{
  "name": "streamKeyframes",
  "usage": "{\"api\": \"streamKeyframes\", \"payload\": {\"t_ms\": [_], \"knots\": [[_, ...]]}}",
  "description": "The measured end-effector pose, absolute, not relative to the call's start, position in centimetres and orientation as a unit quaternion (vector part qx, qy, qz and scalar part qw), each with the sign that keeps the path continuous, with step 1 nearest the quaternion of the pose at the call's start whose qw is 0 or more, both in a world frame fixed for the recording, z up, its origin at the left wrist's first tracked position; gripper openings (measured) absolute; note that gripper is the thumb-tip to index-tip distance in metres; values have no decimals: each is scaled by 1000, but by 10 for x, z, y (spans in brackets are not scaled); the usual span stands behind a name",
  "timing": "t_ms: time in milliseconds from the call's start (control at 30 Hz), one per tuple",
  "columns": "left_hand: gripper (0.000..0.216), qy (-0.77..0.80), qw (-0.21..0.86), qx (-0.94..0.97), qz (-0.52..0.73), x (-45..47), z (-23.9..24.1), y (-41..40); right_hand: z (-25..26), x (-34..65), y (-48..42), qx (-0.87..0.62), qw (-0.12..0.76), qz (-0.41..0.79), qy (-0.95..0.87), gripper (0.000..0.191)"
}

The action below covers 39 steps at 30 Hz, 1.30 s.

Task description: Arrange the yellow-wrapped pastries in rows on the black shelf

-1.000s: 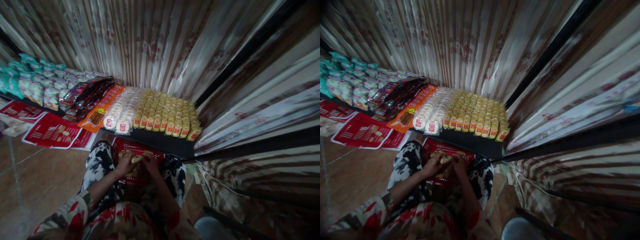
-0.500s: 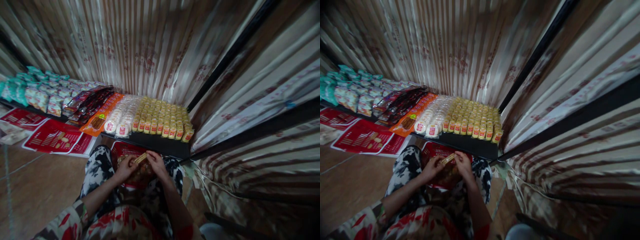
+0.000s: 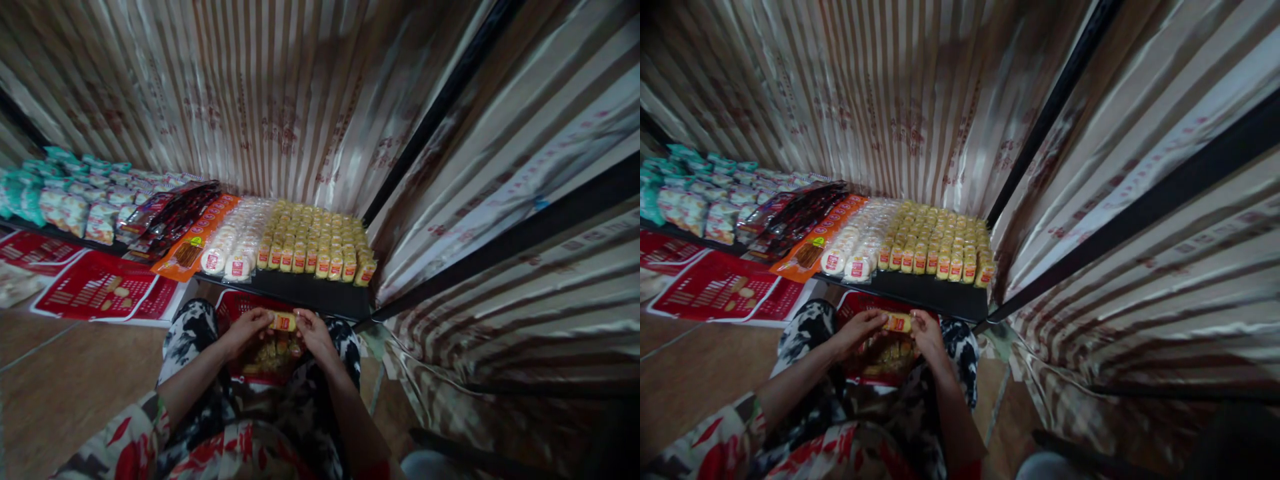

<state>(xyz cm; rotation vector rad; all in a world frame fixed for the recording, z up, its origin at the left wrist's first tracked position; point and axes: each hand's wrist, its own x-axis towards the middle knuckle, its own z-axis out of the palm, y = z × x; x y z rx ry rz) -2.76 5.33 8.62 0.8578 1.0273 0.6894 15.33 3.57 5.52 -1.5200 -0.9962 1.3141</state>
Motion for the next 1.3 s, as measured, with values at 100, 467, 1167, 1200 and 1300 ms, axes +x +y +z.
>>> {"api": "streamKeyframes", "payload": {"t_ms": [100,467,1167,1200,1300], "knots": [[46,470,706,439,297,-22,93,58,48,155,33,-616,442,521,-393,39],[32,496,504,629,322,16,96,101,64,159,29,-678,451,185,-550,35],[36,514,230,780,273,90,113,168,57,193,97,-657,456,164,-578,46],[37,514,226,781,273,92,113,168,54,194,98,-659,452,160,-580,46],[38,519,216,777,283,96,111,168,49,194,101,-675,441,141,-575,48]]}}
